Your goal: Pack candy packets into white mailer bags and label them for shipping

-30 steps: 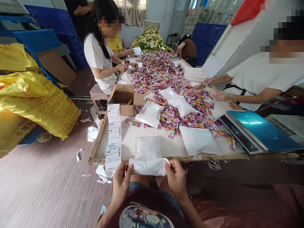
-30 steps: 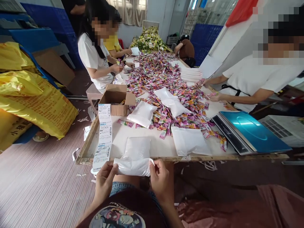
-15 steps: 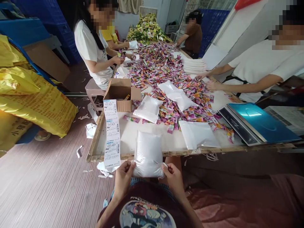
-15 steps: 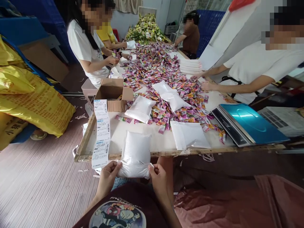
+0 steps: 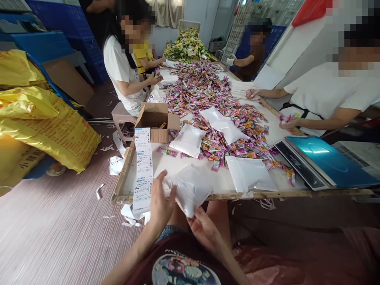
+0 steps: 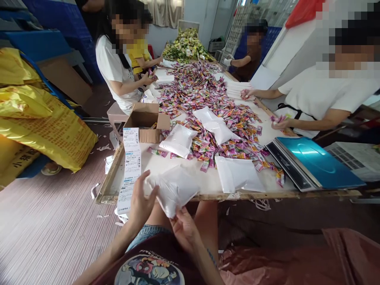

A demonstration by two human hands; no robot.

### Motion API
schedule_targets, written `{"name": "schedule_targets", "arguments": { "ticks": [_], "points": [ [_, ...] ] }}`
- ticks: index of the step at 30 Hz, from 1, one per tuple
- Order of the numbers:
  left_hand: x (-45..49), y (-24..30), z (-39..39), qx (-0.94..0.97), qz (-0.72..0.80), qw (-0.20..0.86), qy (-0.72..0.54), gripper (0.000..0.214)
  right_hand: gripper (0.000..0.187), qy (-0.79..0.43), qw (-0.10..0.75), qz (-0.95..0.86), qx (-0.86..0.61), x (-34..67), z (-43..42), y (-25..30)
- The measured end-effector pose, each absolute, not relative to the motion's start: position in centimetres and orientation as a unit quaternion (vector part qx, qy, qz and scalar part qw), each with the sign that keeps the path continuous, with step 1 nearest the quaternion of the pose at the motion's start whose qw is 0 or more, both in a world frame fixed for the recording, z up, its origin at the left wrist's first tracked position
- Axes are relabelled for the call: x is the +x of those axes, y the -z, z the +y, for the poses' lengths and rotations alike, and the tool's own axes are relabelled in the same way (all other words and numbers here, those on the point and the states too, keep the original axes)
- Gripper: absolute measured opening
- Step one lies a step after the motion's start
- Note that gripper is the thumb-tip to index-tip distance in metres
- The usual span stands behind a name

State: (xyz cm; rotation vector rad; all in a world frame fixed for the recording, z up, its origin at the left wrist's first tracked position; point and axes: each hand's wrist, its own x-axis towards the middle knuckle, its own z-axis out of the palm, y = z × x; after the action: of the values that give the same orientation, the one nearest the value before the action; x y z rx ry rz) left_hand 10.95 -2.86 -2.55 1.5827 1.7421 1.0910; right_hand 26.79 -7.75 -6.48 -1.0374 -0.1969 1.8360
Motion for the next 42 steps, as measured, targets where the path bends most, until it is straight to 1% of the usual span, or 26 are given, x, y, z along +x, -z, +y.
{"name": "schedule_targets", "arguments": {
  "ticks": [1, 3, 4, 5, 6, 7, 9, 10, 12, 14, 15, 17, 20, 23, 24, 26, 29, 31, 33, 35, 36, 37, 39, 42],
  "points": [
    [11.1, 2.7, -2.1, 0.631, 0.625, 0.255, -0.382, 0.057, 0.037, -0.769, 0.463, -0.111, -0.427, 26.0, -7.7, 6.5],
    [11.2, 3.7, -0.8, 0.705, 0.583, 0.242, -0.322, 0.068, 0.04, -0.776, 0.376, -0.217, -0.459, 25.3, -7.5, 5.8],
    [11.0, 4.4, -0.3, 0.728, 0.573, 0.232, -0.297, 0.075, 0.04, -0.755, 0.34, -0.283, -0.483, 25.4, -7.1, 5.0],
    [10.8, 5.1, 0.1, 0.746, 0.565, 0.219, -0.276, 0.08, 0.04, -0.717, 0.323, -0.355, -0.505, 25.5, -6.5, 4.1],
    [10.5, 5.9, 0.4, 0.763, 0.556, 0.206, -0.258, 0.082, 0.038, -0.664, 0.325, -0.43, -0.519, 25.7, -5.5, 3.1],
    [10.3, 6.5, 0.5, 0.779, 0.545, 0.194, -0.242, 0.08, 0.036, -0.6, 0.339, -0.507, -0.518, 25.8, -4.2, 2.2],
    [9.9, 7.4, 0.6, 0.808, 0.519, 0.179, -0.214, 0.067, 0.033, -0.463, 0.361, -0.657, -0.473, 25.5, -0.5, 0.8],
    [9.8, 7.6, 0.4, 0.819, 0.508, 0.175, -0.202, 0.061, 0.034, -0.399, 0.342, -0.727, -0.442, 25.0, 1.7, 0.7],
    [9.6, 7.5, -0.1, 0.833, 0.492, 0.172, -0.185, 0.057, 0.036, -0.306, 0.251, -0.824, -0.405, 23.7, 6.0, 1.5],
    [9.3, 6.8, -1.0, 0.838, 0.485, 0.175, -0.181, 0.061, 0.035, -0.263, 0.168, -0.861, -0.401, 22.5, 9.3, 3.2],
    [9.0, 6.3, -1.6, 0.837, 0.483, 0.179, -0.183, 0.063, 0.035, -0.255, 0.146, -0.866, -0.405, 22.0, 10.3, 4.2],
    [8.3, 5.1, -3.0, 0.832, 0.482, 0.191, -0.196, 0.064, 0.035, -0.251, 0.136, -0.867, -0.408, 21.6, 11.3, 5.7],
    [6.0, 3.8, -5.6, 0.791, 0.526, 0.207, -0.235, 0.054, 0.04, -0.232, 0.139, -0.864, -0.425, 21.6, 11.1, 7.0],
    [2.8, 4.3, -7.7, 0.635, 0.691, 0.174, -0.298, 0.037, 0.043, -0.196, 0.167, -0.842, -0.474, 21.6, 10.6, 7.5],
    [1.8, 4.7, -8.2, 0.57, 0.743, 0.161, -0.312, 0.037, 0.043, -0.186, 0.183, -0.836, -0.484, 21.4, 10.5, 7.6],
    [0.5, 5.7, -8.9, 0.481, 0.798, 0.168, -0.323, 0.036, 0.04, -0.172, 0.24, -0.822, -0.487, 20.8, 10.2, 7.5],
    [0.5, 5.9, -9.3, 0.465, 0.785, 0.235, -0.336, 0.033, 0.034, -0.178, 0.366, -0.775, -0.484, 19.8, 8.7, 6.1],
    [1.2, 4.6, -9.6, 0.483, 0.754, 0.268, -0.355, 0.028, 0.03, -0.24, 0.405, -0.726, -0.501, 19.1, 6.8, 4.4],
    [1.7, 2.8, -10.2, 0.514, 0.712, 0.3, -0.373, 0.022, 0.033, -0.391, 0.38, -0.676, -0.496, 18.6, 4.5, 2.3],
    [1.7, 1.2, -10.9, 0.569, 0.646, 0.337, -0.382, 0.016, 0.051, -0.577, 0.322, -0.616, -0.429, 18.2, 2.7, 0.4],
    [1.5, 0.7, -11.2, 0.598, 0.616, 0.345, -0.378, 0.013, 0.059, -0.652, 0.296, -0.585, -0.382, 18.1, 2.1, -0.5],
    [1.3, 0.5, -11.3, 0.623, 0.596, 0.345, -0.371, 0.012, 0.063, -0.701, 0.281, -0.56, -0.34, 18.1, 1.7, -1.3],
    [0.8, 0.5, -11.4, 0.649, 0.591, 0.322, -0.354, 0.014, 0.059, -0.726, 0.293, -0.54, -0.31, 18.3, 1.7, -2.5],
    [0.1, 0.6, -10.8, 0.647, 0.609, 0.301, -0.347, 0.018, 0.043, -0.661, 0.336, -0.575, -0.347, 19.2, 2.2, -3.7]
  ]
}}
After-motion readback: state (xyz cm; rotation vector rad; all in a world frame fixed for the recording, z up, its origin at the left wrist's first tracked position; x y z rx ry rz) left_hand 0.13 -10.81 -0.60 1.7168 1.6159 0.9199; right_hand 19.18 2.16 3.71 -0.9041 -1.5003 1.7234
